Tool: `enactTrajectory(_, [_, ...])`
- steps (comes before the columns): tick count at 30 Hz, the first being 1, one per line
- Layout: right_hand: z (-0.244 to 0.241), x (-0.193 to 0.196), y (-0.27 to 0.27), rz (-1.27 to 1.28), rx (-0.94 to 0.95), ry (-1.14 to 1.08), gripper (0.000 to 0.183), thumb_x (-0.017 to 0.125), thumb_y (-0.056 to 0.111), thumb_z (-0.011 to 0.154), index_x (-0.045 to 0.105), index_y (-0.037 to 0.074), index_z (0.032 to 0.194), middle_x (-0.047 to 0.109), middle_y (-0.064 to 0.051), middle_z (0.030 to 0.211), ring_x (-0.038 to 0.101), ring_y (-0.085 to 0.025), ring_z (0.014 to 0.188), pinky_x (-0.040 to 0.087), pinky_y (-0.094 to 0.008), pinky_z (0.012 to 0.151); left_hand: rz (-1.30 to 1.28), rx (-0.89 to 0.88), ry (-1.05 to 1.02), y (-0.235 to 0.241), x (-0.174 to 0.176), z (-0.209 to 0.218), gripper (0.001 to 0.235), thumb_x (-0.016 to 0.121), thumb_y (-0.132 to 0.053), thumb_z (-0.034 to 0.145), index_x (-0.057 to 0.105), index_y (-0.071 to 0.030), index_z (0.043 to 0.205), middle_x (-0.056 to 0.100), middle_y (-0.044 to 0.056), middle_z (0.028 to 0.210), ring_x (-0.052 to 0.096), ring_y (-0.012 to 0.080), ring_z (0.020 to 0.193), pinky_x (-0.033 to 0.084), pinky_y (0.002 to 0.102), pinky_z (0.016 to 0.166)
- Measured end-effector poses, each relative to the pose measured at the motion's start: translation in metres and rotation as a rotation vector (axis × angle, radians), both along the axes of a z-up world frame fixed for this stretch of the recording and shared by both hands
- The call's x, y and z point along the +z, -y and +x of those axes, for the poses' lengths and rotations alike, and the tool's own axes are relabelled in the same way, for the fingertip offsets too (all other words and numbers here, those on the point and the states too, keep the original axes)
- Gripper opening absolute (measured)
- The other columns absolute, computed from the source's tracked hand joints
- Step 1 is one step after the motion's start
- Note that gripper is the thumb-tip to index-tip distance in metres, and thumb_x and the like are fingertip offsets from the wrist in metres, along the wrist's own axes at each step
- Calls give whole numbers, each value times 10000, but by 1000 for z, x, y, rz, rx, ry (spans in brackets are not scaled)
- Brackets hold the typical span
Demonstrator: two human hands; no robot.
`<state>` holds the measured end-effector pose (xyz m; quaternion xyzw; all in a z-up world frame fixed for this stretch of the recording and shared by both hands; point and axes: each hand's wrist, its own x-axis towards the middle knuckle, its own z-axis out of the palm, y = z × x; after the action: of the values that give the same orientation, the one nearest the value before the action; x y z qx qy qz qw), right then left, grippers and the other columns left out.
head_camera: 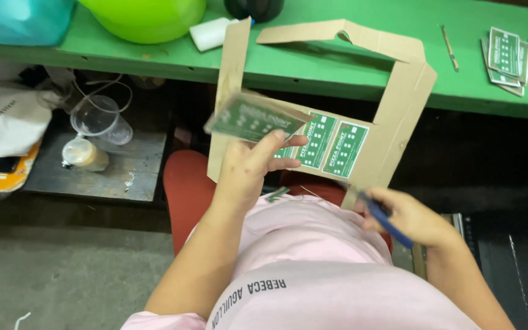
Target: The person uses scissors to cut individual green 'Pizza Point' cards from a larger cardboard sheet. They hold the sheet with one hand and cut along the perforated lines with the other, separating the cards one by one.
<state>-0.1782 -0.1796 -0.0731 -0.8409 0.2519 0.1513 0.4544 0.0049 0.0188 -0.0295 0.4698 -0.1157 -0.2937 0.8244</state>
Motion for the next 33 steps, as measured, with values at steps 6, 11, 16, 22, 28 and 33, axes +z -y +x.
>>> enactTrajectory(6, [16,6,-6,243,-70,332,461,767,394,657,624,25,895,547,-47,659,514,-135,599,457,-258,548,-43,-21,54,0,13,-1,245,683,-100,796,571,65,938,667,171,804,684,217,693,620,340,575])
enactTrajectory(11, [28,13,-20,198,63,341,680,672,619,600,622,66,993,663,-87,831,622,-169,792,507,-327,748,13,-35,55,5,-6,4,229,744,-119,754,581,23,828,624,125,626,637,150,541,566,239,452])
enactTrajectory(16, [35,15,-32,232,85,349,703,659,638,598,625,82,1026,668,-63,868,624,-149,832,498,-310,778,81,-30,105,4,-4,2,227,739,-135,753,574,10,814,610,109,598,614,125,521,550,233,448])
enactTrajectory(22, [42,13,-41,312,86,401,705,676,608,621,601,51,1045,631,-85,892,591,-161,853,486,-323,805,80,-19,145,0,12,-4,186,693,-111,784,577,25,838,643,141,645,642,141,574,568,256,509])
enactTrajectory(28, [43,10,-42,301,70,393,703,684,604,621,594,45,1038,617,-97,887,591,-176,856,488,-337,806,31,4,131,4,11,-6,177,669,-80,796,570,55,855,655,155,694,663,151,639,595,263,583])
enactTrajectory(33, [44,9,-40,283,44,382,645,688,566,647,602,51,1025,617,-91,868,591,-165,839,492,-325,794,2,7,145,3,13,-8,193,673,-79,797,565,63,870,660,173,723,666,159,671,600,275,603])
